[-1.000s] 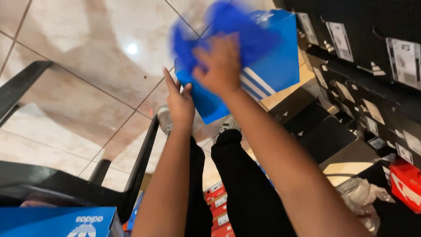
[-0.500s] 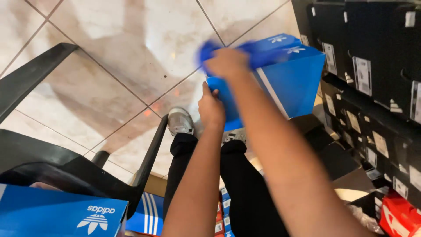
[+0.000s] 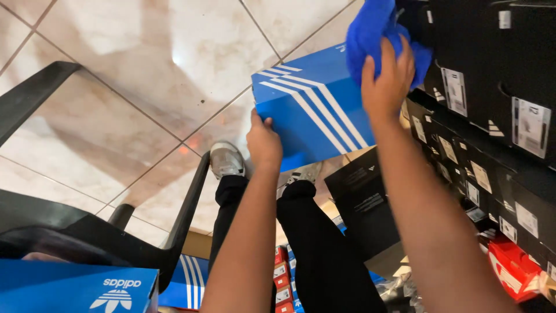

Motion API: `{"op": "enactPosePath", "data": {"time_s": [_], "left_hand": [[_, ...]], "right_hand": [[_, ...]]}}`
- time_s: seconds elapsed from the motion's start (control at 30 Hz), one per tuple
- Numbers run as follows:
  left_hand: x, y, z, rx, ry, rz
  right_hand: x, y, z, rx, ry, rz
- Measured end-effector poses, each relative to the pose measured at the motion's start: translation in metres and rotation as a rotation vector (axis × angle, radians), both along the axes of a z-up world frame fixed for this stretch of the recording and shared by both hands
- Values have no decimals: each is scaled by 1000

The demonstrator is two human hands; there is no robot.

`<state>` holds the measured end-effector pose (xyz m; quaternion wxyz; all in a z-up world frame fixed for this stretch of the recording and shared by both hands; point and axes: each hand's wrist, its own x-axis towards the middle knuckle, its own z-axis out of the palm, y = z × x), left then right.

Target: Wiping shoeboxes with a cloth and organizing them in a storage area

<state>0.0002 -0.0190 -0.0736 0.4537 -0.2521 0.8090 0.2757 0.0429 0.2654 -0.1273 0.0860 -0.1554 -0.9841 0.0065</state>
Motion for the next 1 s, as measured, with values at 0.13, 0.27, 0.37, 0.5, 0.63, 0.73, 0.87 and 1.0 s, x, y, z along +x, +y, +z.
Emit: {"op": "enactPosePath", "data": {"time_s": [0.13, 0.27, 0.37, 0.5, 0.63, 0.73, 0.87, 1.0], "left_hand": [[-8, 5, 24, 24, 21, -40], [-9, 5, 29, 73, 83, -101], [-15, 7, 41, 91, 93, -153], [-13, 4, 32, 123, 111, -142], [5, -2, 13, 78, 128, -164], [1, 0, 8, 86, 155, -145], [7, -6, -4, 90, 191, -102], [6, -2, 7, 108, 179, -104]], "right_hand": [[49, -53, -16, -154, 255, -177], [81, -182, 13, -1290, 433, -800], [141, -219, 33, -510, -179, 208], [184, -167, 27, -658, -115, 175], [129, -150, 44, -956, 464, -1145], [120, -142, -11, -1140, 1206, -1553], [112, -201, -2, -1706, 1456, -1913], [145, -263, -13, -2557, 1081, -1823]]}}
